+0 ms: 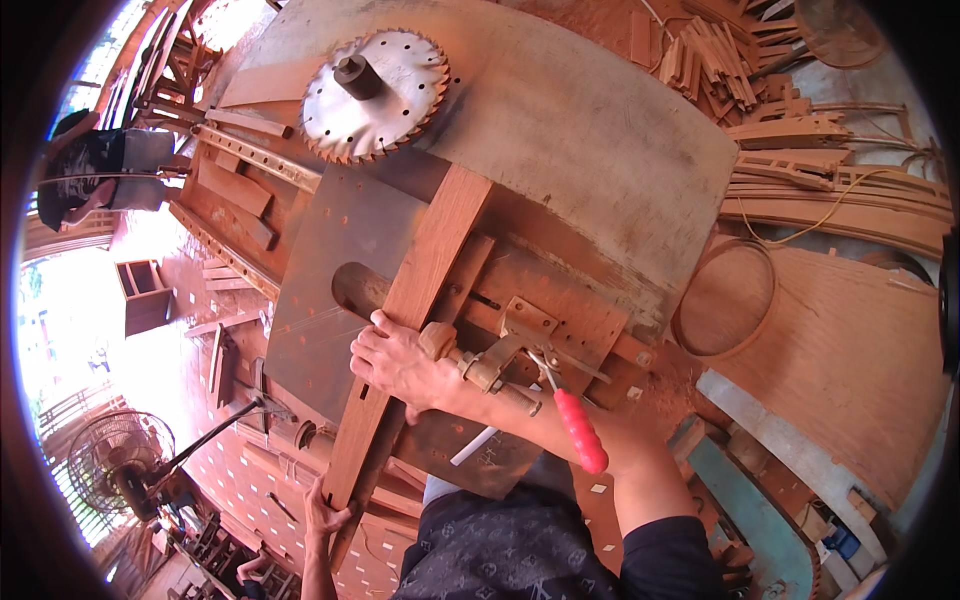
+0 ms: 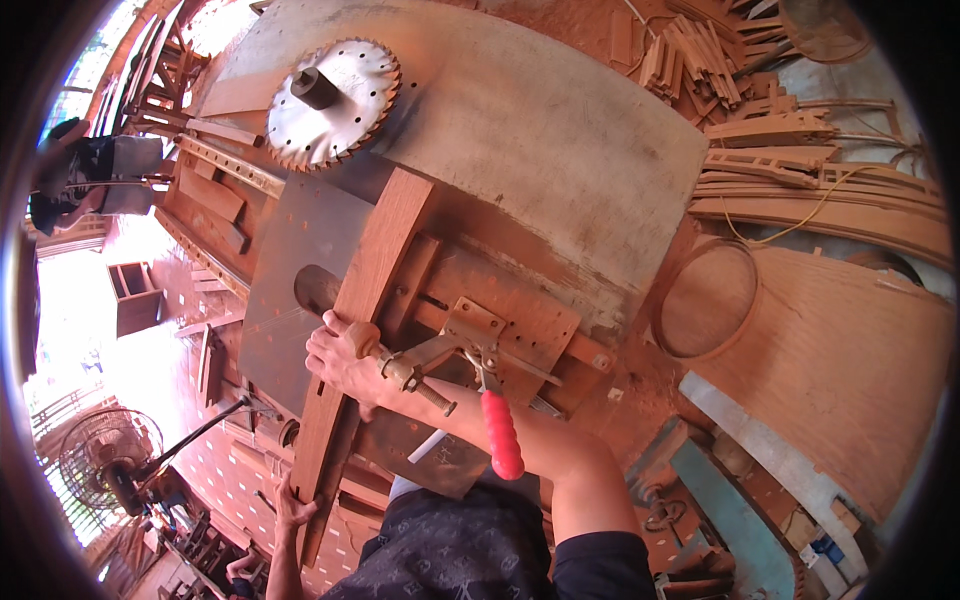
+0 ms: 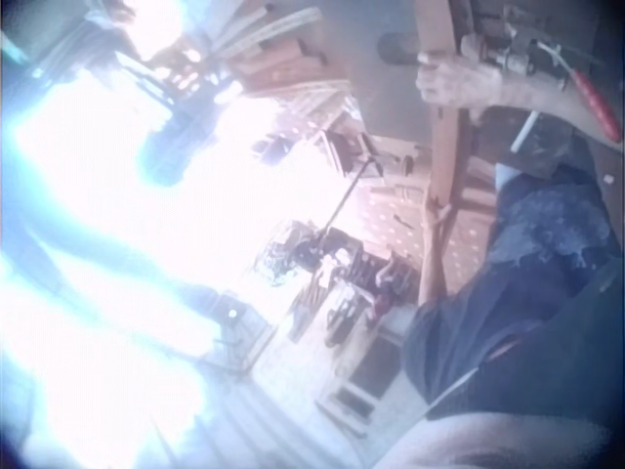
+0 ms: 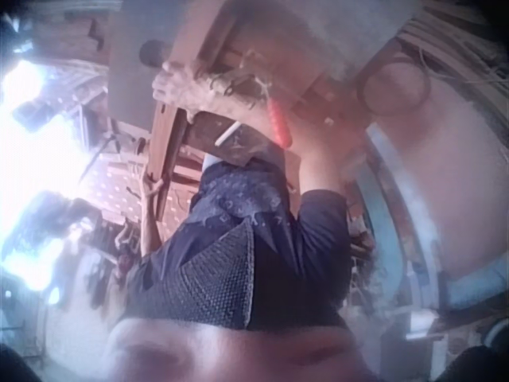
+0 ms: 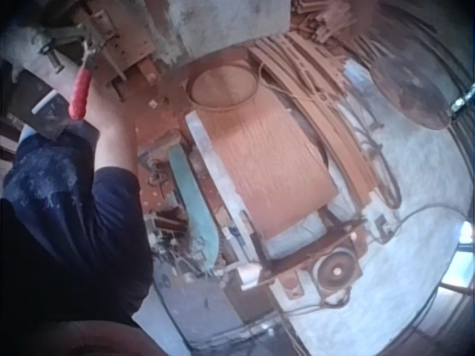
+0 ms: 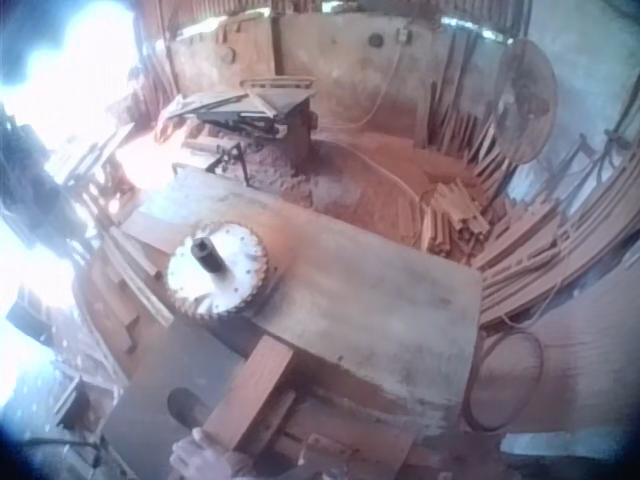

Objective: The person measures and marks a wooden plank with a ruler and pencil, then uses a table saw to cut the plank. They handle the wood with both hands, aligning it on the saw table and pushing it through the blade.

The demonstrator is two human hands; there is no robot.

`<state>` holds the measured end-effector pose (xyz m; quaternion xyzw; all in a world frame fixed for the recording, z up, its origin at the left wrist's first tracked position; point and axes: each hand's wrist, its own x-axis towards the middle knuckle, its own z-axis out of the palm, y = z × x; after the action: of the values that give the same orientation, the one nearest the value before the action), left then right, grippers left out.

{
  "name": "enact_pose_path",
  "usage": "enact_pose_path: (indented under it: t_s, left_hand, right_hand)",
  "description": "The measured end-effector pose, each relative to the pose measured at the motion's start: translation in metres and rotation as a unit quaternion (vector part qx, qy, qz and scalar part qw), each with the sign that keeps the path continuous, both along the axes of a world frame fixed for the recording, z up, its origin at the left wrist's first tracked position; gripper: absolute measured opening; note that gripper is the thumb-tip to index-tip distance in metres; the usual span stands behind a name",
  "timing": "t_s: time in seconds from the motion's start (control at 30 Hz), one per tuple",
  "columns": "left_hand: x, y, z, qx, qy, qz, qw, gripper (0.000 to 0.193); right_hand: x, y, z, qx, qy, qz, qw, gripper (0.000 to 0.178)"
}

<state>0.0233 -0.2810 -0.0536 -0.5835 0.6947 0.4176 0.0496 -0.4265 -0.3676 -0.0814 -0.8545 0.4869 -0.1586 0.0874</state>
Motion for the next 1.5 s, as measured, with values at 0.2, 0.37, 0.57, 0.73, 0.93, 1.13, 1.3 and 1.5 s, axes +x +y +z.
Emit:
enact_pose_path:
  t_s: [0.2, 0.37, 0.57, 0.73, 0.93, 1.13, 1.3, 1.5]
  left_hand:
    - [0.006, -0.004, 0.001, -0.032, 0.013, 0.006, 0.999, 0.068]
    - [0.039, -0.015, 0.017, -0.032, -0.02, 0.021, 0.999, 0.061]
    - [0.089, -0.011, 0.036, -0.05, 0.026, 0.109, 0.992, 0.069]
    - [0.106, -0.006, 0.047, -0.129, 0.006, 0.108, 0.986, 0.071]
    - [0.103, -0.008, 0.049, -0.167, 0.035, 0.143, 0.975, 0.067]
    - [0.112, -0.015, 0.046, -0.179, 0.012, 0.138, 0.974, 0.066]
    - [0.111, -0.018, 0.038, -0.161, 0.053, 0.141, 0.975, 0.059]
    - [0.114, -0.018, 0.026, -0.157, 0.058, 0.14, 0.976, 0.068]
  right_hand:
    - [0.015, -0.01, -0.001, 0.005, -0.029, -0.014, 0.999, 0.078]
    - [0.051, -0.025, 0.019, 0.009, -0.027, -0.001, 1.0, 0.068]
    - [0.098, -0.054, 0.053, -0.025, -0.051, 0.019, 0.998, 0.069]
    - [0.103, -0.035, 0.064, -0.14, -0.241, -0.073, 0.957, 0.071]
    - [0.069, 0.001, 0.025, 0.111, -0.159, -0.351, 0.916, 0.089]
    - [0.079, -0.035, -0.005, 0.215, -0.03, -0.467, 0.857, 0.099]
    - [0.093, -0.022, 0.008, 0.167, 0.057, -0.43, 0.886, 0.102]
    - [0.041, -0.032, -0.01, 0.178, 0.172, -0.492, 0.834, 0.105]
